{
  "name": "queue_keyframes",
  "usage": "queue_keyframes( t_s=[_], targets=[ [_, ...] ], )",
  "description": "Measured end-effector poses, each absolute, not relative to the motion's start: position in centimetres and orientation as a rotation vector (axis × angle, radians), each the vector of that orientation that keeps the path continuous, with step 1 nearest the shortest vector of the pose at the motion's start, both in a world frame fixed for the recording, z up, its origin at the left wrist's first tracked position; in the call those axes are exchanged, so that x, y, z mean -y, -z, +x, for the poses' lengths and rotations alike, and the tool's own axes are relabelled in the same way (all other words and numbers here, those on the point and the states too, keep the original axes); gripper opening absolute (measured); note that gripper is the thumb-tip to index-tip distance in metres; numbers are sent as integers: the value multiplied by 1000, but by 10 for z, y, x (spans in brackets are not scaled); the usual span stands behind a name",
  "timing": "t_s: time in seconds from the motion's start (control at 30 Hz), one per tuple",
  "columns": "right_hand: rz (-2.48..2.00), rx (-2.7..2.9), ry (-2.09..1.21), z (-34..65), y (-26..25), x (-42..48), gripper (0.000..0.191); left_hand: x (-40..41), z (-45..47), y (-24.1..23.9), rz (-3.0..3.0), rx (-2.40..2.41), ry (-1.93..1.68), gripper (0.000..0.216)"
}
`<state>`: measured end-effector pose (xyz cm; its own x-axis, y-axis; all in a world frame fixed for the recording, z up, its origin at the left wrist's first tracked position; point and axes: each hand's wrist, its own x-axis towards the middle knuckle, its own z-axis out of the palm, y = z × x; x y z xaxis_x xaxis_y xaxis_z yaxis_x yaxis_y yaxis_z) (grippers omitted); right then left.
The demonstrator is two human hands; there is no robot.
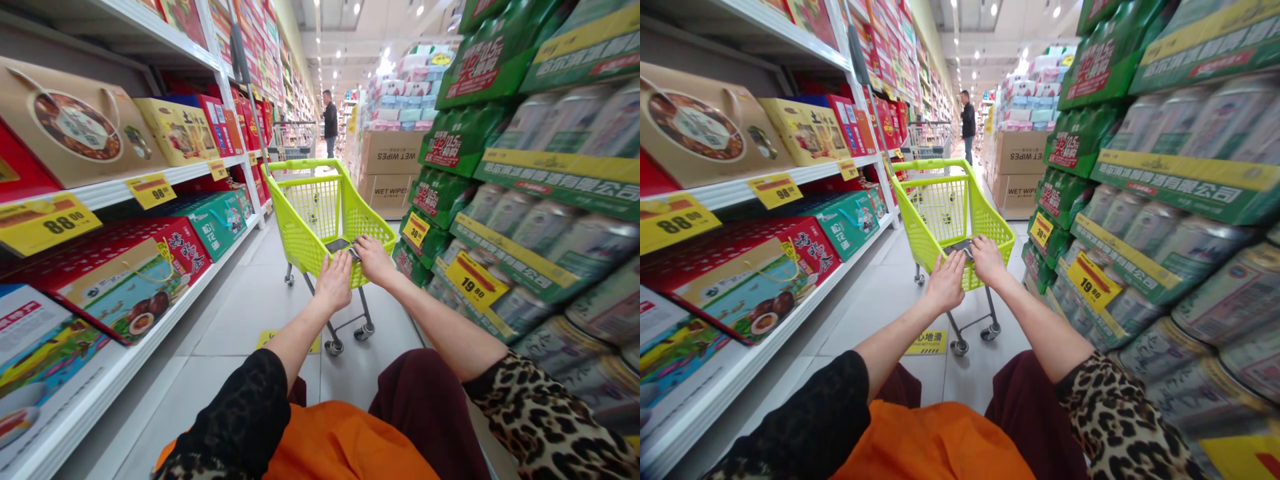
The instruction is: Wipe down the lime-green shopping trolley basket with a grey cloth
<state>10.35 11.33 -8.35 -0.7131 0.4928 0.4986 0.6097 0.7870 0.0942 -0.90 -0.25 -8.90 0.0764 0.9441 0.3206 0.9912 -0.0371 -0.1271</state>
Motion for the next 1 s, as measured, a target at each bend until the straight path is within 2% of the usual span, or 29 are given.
queue_keyframes(
  t_s=[0.3, 0.47, 0.6, 1.0],
  targets=[
    [-1094, 2351, 272, 129, 93, -134, 47, -23, -45, 68, -2085, 1840, 39, 69],
    [-936, 2493, 160, 102, 83, -110, 50, -33, -42, 75, -2016, 1942, 49, 67],
    [-948, 2500, 118, 80, 81, -91, 45, -34, -40, 78, -1999, 1958, 40, 64],
    [-933, 2448, 299, 114, 92, -99, 40, -27, -40, 73, -2098, 1823, 109, 59]
  ],
)
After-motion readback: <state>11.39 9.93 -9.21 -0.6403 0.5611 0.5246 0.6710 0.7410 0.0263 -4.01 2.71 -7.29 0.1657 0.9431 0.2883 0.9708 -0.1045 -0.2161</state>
